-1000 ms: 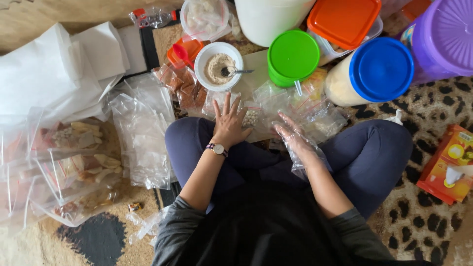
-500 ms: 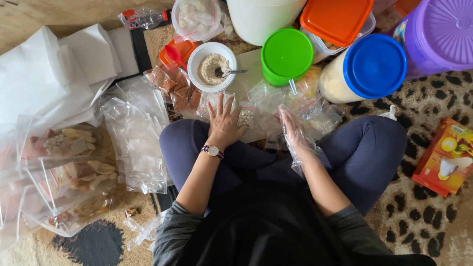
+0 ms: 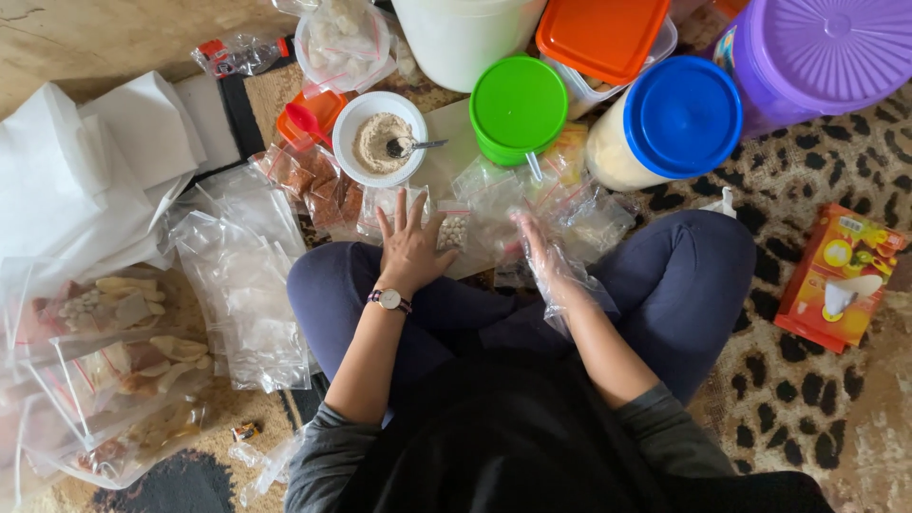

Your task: Packing small snack items into individual plastic bags by hand.

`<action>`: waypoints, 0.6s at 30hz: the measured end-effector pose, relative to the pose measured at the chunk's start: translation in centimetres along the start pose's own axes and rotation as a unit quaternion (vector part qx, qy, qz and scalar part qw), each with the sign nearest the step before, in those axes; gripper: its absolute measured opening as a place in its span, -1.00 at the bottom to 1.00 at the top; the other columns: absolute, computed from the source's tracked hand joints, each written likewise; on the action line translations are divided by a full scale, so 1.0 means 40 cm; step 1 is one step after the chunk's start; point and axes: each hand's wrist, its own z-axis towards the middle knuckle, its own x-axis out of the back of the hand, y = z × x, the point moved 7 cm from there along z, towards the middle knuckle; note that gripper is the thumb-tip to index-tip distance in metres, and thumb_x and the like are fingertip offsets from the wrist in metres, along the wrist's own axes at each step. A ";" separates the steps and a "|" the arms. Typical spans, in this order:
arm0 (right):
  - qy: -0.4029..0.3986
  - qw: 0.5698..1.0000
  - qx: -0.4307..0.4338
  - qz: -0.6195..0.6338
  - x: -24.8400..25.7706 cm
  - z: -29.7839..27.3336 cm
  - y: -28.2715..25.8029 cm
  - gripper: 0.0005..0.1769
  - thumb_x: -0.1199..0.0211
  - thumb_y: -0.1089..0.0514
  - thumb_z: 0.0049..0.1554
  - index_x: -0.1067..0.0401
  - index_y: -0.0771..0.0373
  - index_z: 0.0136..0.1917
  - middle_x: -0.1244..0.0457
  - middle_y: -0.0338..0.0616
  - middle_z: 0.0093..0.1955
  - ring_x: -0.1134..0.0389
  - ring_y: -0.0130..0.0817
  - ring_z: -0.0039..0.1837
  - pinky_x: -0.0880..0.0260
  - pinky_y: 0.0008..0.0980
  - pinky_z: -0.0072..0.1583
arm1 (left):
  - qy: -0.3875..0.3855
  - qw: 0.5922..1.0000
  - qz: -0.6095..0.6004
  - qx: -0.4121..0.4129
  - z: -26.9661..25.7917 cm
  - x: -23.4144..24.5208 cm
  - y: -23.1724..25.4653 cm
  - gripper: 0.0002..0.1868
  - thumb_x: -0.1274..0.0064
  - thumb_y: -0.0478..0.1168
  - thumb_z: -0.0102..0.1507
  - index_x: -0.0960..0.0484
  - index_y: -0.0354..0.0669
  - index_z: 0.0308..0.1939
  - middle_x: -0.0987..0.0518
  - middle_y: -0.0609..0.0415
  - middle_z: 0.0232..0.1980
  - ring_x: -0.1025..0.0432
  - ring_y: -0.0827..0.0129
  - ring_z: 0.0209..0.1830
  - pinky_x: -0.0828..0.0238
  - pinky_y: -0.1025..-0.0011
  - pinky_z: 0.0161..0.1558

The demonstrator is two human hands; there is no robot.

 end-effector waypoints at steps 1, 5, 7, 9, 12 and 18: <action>-0.061 0.993 -0.033 -0.092 -0.028 0.008 0.054 -0.43 0.32 -0.26 0.39 -0.19 -0.11 0.53 -0.18 -0.35 0.47 -0.02 -0.37 0.60 0.15 -0.28 0.64 | 0.005 1.000 -0.011 0.009 0.001 0.001 -0.006 -0.21 -0.26 0.26 0.03 -0.50 0.17 0.32 -0.10 -0.03 0.57 0.31 -0.14 0.66 0.42 -0.46 0.47; -0.121 0.960 -0.179 -0.180 -0.033 -0.039 -0.096 -0.55 -0.04 -0.59 0.12 -0.50 -0.52 0.12 -0.46 -0.69 -0.09 -0.46 -0.38 0.16 -0.43 -0.43 0.22 | 0.018 0.999 -0.040 0.032 0.008 -0.011 -0.025 -0.20 -0.26 0.24 0.05 -0.49 0.11 0.32 -0.12 -0.03 0.57 0.27 -0.15 0.66 0.34 -0.47 0.46; -0.113 0.968 -0.138 -0.176 -0.027 -0.032 -0.073 -0.56 -0.12 -0.54 0.13 -0.48 -0.50 0.18 -0.42 -0.62 0.07 -0.42 -0.34 0.24 -0.41 -0.37 0.27 | 0.021 0.998 -0.043 0.031 0.010 -0.012 -0.027 -0.22 -0.26 0.22 0.06 -0.50 0.10 0.32 -0.12 -0.01 0.56 0.27 -0.14 0.66 0.32 -0.47 0.45; -0.106 0.974 -0.097 -0.173 -0.020 -0.044 -0.099 -0.55 -0.20 -0.48 0.14 -0.46 -0.47 0.25 -0.39 -0.54 0.24 -0.38 -0.29 0.32 -0.40 -0.31 0.32 | 0.023 0.998 -0.046 0.032 0.008 -0.014 -0.032 -0.24 -0.26 0.21 0.08 -0.50 0.10 0.32 -0.12 0.00 0.56 0.26 -0.14 0.66 0.31 -0.48 0.45; -0.074 0.964 -0.054 -0.249 0.030 -0.070 -0.206 -0.50 -0.13 -0.41 0.22 -0.42 -0.27 0.33 -0.38 -0.31 0.29 -0.36 -0.22 0.36 -0.36 -0.23 0.37 | 0.017 0.998 -0.055 0.029 0.011 -0.021 -0.036 -0.24 -0.23 0.23 0.12 -0.48 0.09 0.34 -0.10 -0.01 0.56 0.27 -0.15 0.65 0.28 -0.49 0.43; -0.095 0.753 0.152 -0.633 0.223 0.051 -0.009 -0.47 0.02 -0.25 0.29 -0.13 -0.41 0.52 -0.24 -0.49 0.38 -0.31 -0.44 0.29 -0.33 -0.54 0.29 | 0.020 0.998 -0.057 0.032 0.021 -0.011 -0.034 -0.25 -0.22 0.20 0.14 -0.46 0.06 0.35 -0.11 -0.03 0.54 0.26 -0.18 0.65 0.23 -0.51 0.41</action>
